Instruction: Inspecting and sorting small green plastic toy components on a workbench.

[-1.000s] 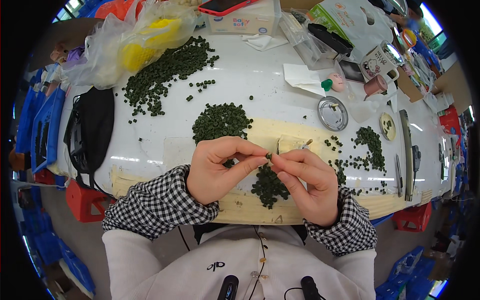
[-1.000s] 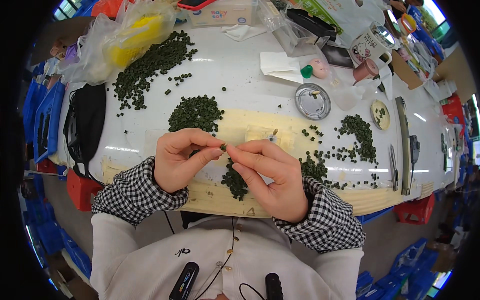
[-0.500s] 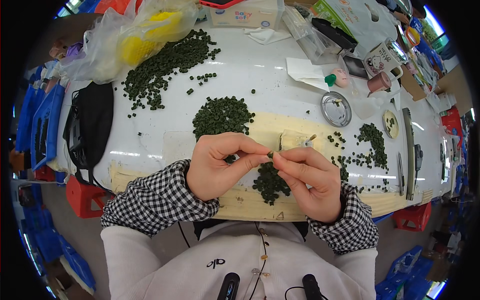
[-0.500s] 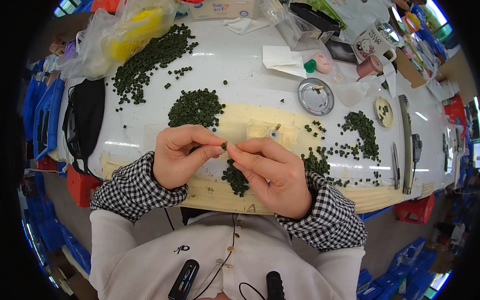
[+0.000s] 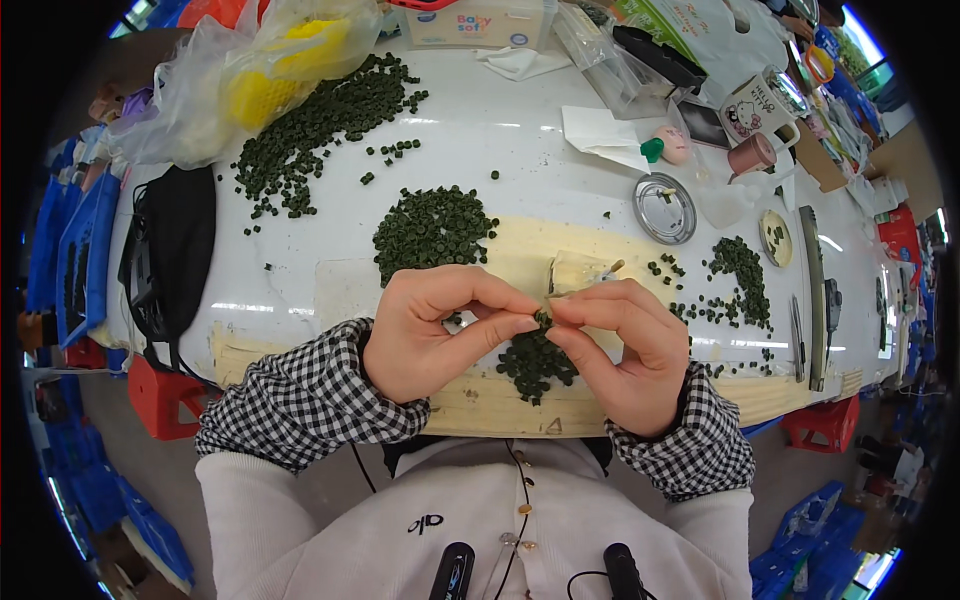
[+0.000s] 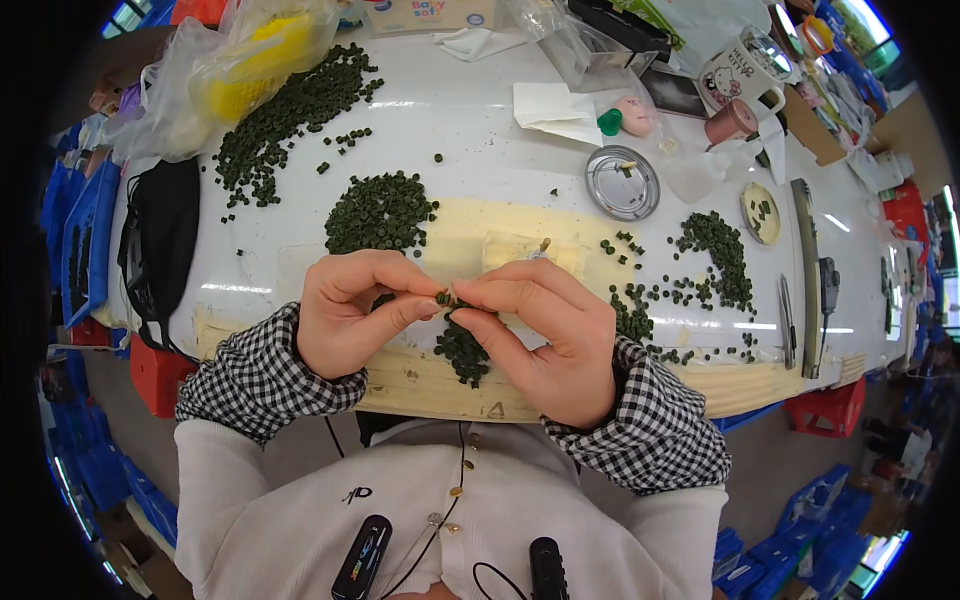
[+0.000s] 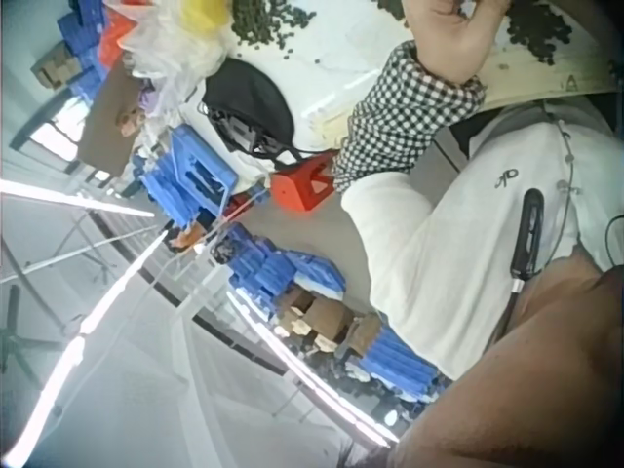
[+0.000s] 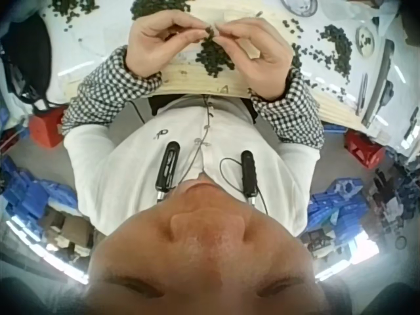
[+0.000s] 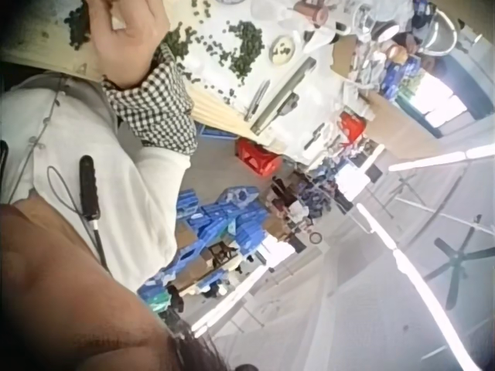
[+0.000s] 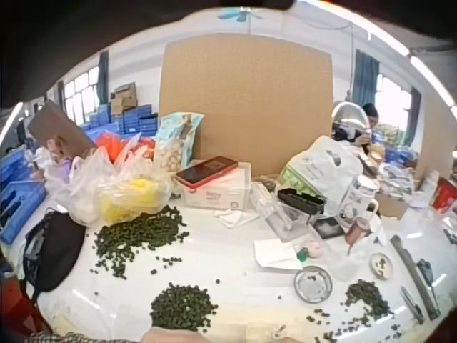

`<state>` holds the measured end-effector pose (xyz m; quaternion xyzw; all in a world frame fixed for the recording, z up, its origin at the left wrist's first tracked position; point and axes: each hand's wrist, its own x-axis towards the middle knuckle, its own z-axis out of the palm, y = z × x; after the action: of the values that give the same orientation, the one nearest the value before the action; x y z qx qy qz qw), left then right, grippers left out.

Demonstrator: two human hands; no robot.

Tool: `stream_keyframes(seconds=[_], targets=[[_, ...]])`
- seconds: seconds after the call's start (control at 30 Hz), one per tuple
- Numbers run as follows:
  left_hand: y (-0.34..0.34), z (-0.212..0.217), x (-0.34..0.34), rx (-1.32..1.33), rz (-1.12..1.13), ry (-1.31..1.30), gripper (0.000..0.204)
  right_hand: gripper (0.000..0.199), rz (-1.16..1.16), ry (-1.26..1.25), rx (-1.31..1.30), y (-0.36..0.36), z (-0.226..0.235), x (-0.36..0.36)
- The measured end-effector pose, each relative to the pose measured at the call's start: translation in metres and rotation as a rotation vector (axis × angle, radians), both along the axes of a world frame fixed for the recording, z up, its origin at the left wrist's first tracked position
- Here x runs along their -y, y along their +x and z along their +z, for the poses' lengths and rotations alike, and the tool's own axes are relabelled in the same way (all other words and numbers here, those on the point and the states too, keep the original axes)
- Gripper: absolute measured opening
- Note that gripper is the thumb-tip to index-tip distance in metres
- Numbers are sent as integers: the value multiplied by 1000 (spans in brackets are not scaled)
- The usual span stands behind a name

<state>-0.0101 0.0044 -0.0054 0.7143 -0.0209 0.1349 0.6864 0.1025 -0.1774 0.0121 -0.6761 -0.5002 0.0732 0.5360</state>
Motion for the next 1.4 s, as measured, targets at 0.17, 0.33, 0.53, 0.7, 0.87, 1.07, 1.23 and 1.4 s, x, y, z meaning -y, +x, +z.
stream_keyframes(seconds=[0.17, 0.33, 0.53, 0.7, 0.87, 1.07, 1.23, 1.4], targets=[[0, 0, 0, 8, -11, 53, 13, 21, 5, -3, 15, 0, 0, 1], [-1, -1, 2, 10, -7, 43, 12, 21, 12, -5, 50, -2, 2, 1], [-4, -3, 6, -69, 15, -7, 11, 22, 10, -23, 93, -4, 1, 3], [-3, -1, 5, -67, 0, 9, 11, 23, 10, -2, 140, -2, 0, 2], [-2, 2, 3, -37, -14, 51, 11, 23, -13, 10, 141, -3, 0, 2], [-2, 4, -1, -32, -5, 100, 12, 22, -210, 37, 192, 5, 10, 10], [0, 2, 0, -49, 25, 116, 12, 18, -434, -91, 331, 30, 11, 19], [1, 2, 0, -46, 28, 166, 12, 13, -302, -190, 291, 37, 0, 10]])
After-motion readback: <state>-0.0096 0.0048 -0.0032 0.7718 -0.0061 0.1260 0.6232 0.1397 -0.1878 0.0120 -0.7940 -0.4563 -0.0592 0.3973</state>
